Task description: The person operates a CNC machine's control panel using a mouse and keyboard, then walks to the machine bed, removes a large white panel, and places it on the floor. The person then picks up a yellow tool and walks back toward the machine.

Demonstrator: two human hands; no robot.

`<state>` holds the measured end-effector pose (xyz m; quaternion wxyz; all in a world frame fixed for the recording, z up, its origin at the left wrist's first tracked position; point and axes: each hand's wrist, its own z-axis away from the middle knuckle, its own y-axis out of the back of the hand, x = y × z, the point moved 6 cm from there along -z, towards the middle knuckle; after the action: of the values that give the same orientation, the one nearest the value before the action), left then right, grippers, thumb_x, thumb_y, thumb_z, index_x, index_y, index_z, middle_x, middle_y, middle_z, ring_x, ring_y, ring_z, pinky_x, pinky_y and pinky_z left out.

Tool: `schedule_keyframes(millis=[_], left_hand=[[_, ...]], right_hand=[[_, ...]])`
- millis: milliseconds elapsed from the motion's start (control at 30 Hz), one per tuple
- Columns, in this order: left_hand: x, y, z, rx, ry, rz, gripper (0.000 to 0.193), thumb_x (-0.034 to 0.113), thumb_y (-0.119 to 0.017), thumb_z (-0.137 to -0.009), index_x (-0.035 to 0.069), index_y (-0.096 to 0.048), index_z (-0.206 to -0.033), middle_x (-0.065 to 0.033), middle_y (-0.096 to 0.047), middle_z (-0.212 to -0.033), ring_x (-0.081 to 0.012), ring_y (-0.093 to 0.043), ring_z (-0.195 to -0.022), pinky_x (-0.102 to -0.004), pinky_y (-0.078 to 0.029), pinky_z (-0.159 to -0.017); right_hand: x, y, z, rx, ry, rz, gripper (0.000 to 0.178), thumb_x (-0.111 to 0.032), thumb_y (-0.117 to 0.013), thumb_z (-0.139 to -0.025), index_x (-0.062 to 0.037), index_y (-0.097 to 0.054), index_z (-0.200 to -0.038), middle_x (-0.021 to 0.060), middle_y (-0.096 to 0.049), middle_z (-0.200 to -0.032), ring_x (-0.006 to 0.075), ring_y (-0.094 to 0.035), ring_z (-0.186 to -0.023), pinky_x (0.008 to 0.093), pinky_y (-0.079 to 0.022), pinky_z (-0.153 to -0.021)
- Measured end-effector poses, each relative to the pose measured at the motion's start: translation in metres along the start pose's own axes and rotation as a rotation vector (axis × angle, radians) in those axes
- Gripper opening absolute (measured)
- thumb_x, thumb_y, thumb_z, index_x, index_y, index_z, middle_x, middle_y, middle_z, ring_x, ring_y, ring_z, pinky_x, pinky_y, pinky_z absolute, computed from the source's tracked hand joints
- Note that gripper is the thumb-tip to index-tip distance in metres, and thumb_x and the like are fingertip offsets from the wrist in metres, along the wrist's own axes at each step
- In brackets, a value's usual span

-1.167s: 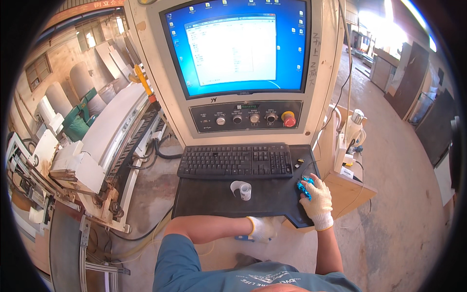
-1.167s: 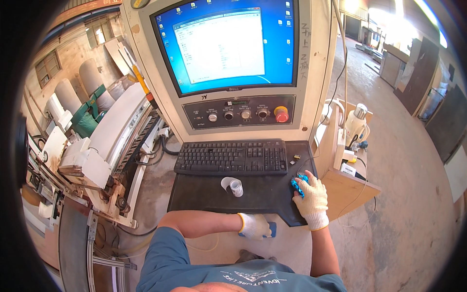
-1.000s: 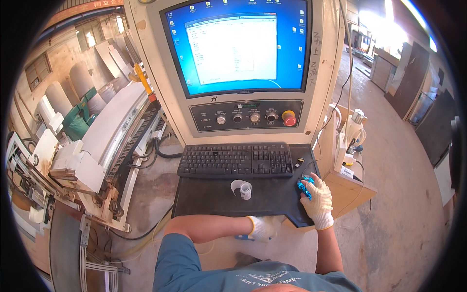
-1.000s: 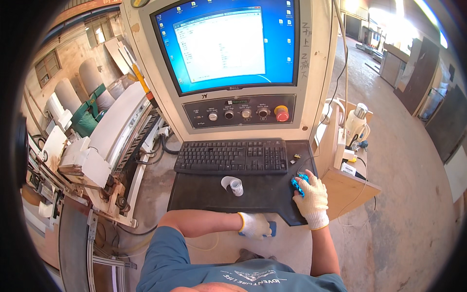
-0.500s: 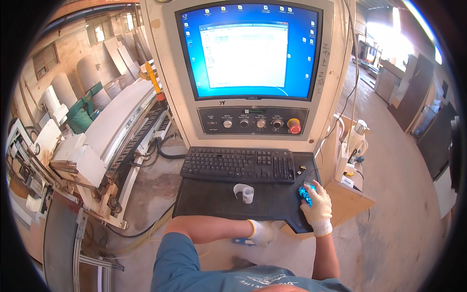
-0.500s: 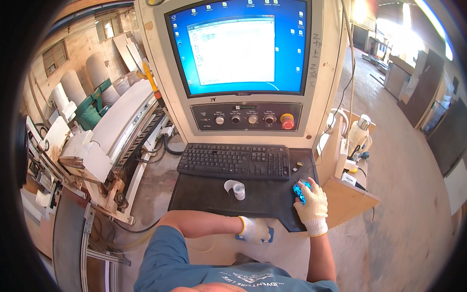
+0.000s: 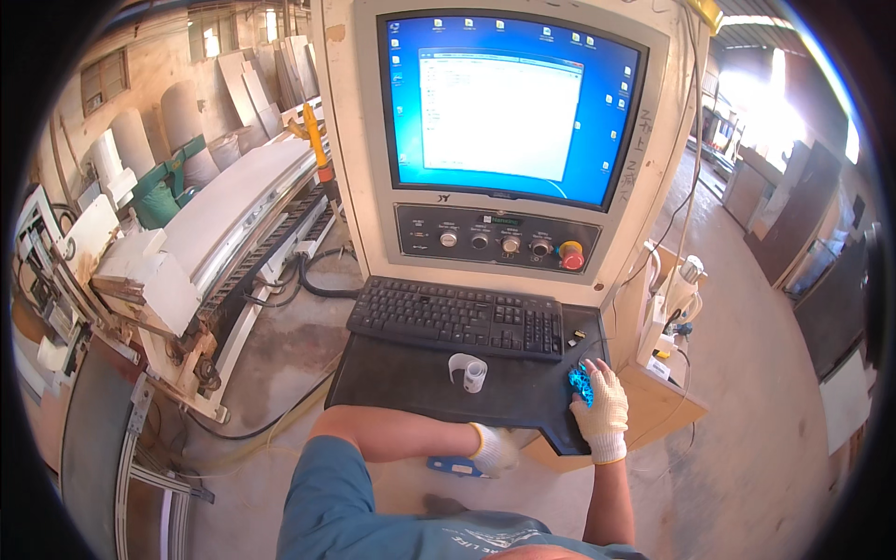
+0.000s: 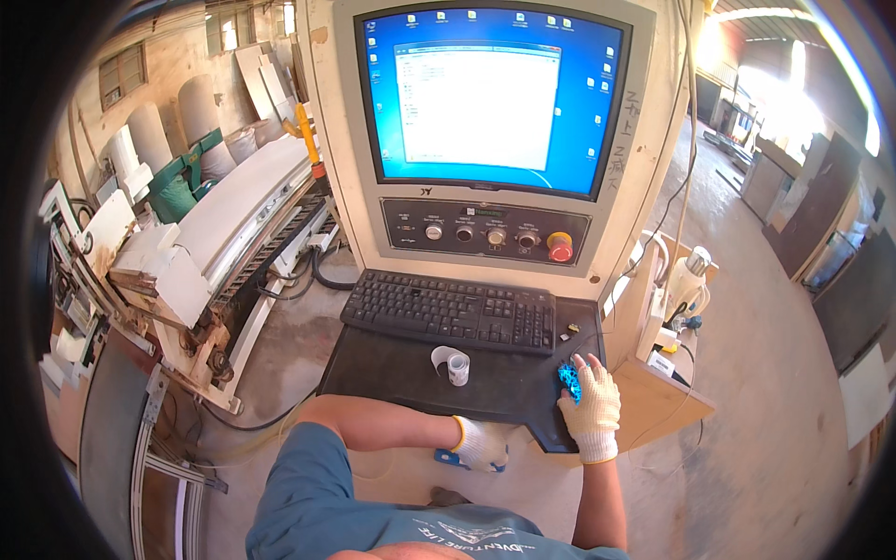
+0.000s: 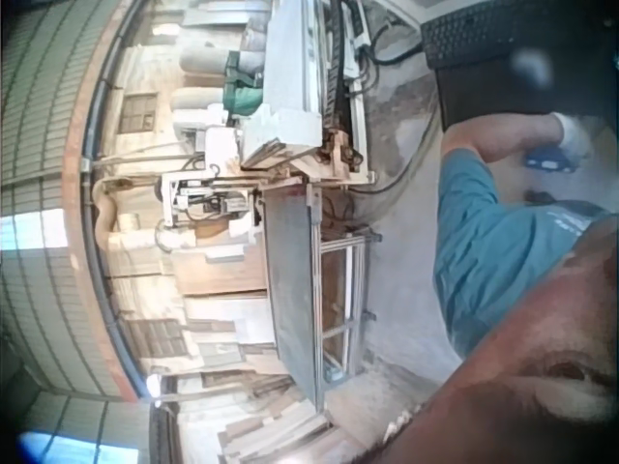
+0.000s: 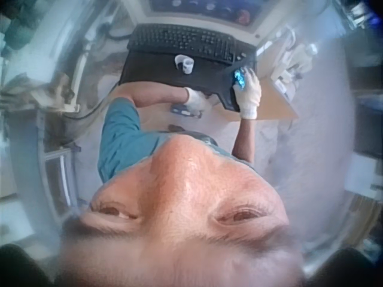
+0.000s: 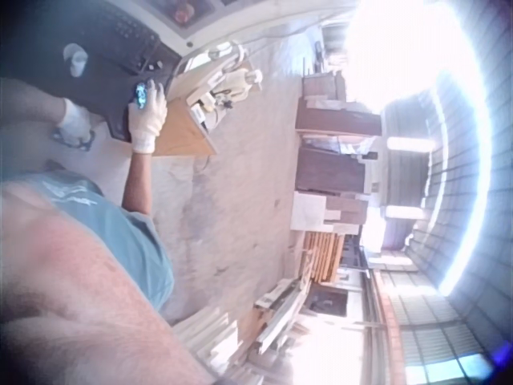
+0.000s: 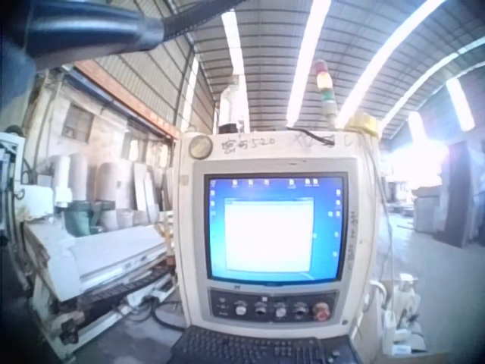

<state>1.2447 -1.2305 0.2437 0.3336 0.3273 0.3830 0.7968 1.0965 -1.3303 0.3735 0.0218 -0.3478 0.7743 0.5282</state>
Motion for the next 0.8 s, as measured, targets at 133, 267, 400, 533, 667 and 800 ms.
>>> schedule_keyframes(millis=[133, 267, 400, 533, 667, 800], left_hand=[[-0.007, -0.013, -0.011, 0.1, -0.04, -0.056, 0.035, 0.027, -0.065, -0.089, 0.004, -0.082, -0.109, -0.0202, -0.079, -0.107, -0.0403, -0.076, -0.101, -0.0549, -0.058, -0.087], [-0.013, -0.024, -0.018, 0.154, -0.041, -0.056, 0.034, 0.028, -0.065, -0.09, 0.005, -0.081, -0.109, -0.02, -0.079, -0.108, -0.0398, -0.076, -0.102, -0.0538, -0.058, -0.088], [-0.011, -0.022, -0.017, 0.155, -0.068, -0.055, 0.033, 0.028, -0.065, -0.09, 0.006, -0.081, -0.109, -0.0207, -0.079, -0.106, -0.0403, -0.076, -0.1, -0.0531, -0.058, -0.087], [-0.007, -0.012, -0.009, 0.086, -0.043, -0.005, 0.033, 0.029, -0.065, -0.089, 0.005, -0.081, -0.107, -0.0209, -0.079, -0.105, -0.0414, -0.076, -0.097, -0.0529, -0.058, -0.086], [0.001, 0.003, 0.003, 0.027, -0.024, 0.021, 0.034, 0.029, -0.065, -0.089, 0.004, -0.081, -0.104, -0.0211, -0.079, -0.105, -0.0421, -0.076, -0.097, -0.0534, -0.059, -0.086], [0.01, 0.019, 0.016, 0.013, -0.021, 0.054, 0.034, 0.03, -0.065, -0.088, 0.003, -0.081, -0.104, -0.0217, -0.079, -0.104, -0.0426, -0.076, -0.098, -0.0542, -0.059, -0.085]], right_hand=[[-0.003, 0.0, 0.0, -0.019, 0.043, 0.015, 0.062, -0.016, -0.085, -0.077, -0.0165, -0.071, -0.137, 0.0133, -0.062, -0.15, 0.0381, -0.061, -0.133, 0.0507, -0.049, -0.11], [-0.004, -0.001, -0.002, -0.034, 0.055, 0.018, 0.06, -0.017, -0.086, -0.076, -0.0165, -0.073, -0.134, 0.0122, -0.063, -0.149, 0.037, -0.061, -0.133, 0.0507, -0.049, -0.11], [-0.005, -0.004, -0.003, -0.017, 0.087, 0.037, 0.058, -0.018, -0.086, -0.076, -0.0173, -0.074, -0.133, 0.0109, -0.064, -0.147, 0.0352, -0.062, -0.129, 0.0499, -0.05, -0.107], [-0.005, -0.003, -0.002, 0.018, 0.088, 0.085, 0.055, -0.018, -0.085, -0.077, -0.0179, -0.074, -0.132, 0.0109, -0.064, -0.146, 0.0348, -0.063, -0.125, 0.0497, -0.05, -0.105], [-0.005, -0.002, -0.001, 0.024, 0.086, 0.073, 0.054, -0.019, -0.085, -0.077, -0.0186, -0.075, -0.13, 0.0103, -0.064, -0.146, 0.0344, -0.063, -0.125, 0.0496, -0.049, -0.104], [-0.007, -0.001, -0.002, 0.011, 0.09, 0.066, 0.053, -0.019, -0.085, -0.077, -0.0192, -0.075, -0.129, 0.0097, -0.064, -0.146, 0.0339, -0.063, -0.125, 0.0494, -0.049, -0.104]])
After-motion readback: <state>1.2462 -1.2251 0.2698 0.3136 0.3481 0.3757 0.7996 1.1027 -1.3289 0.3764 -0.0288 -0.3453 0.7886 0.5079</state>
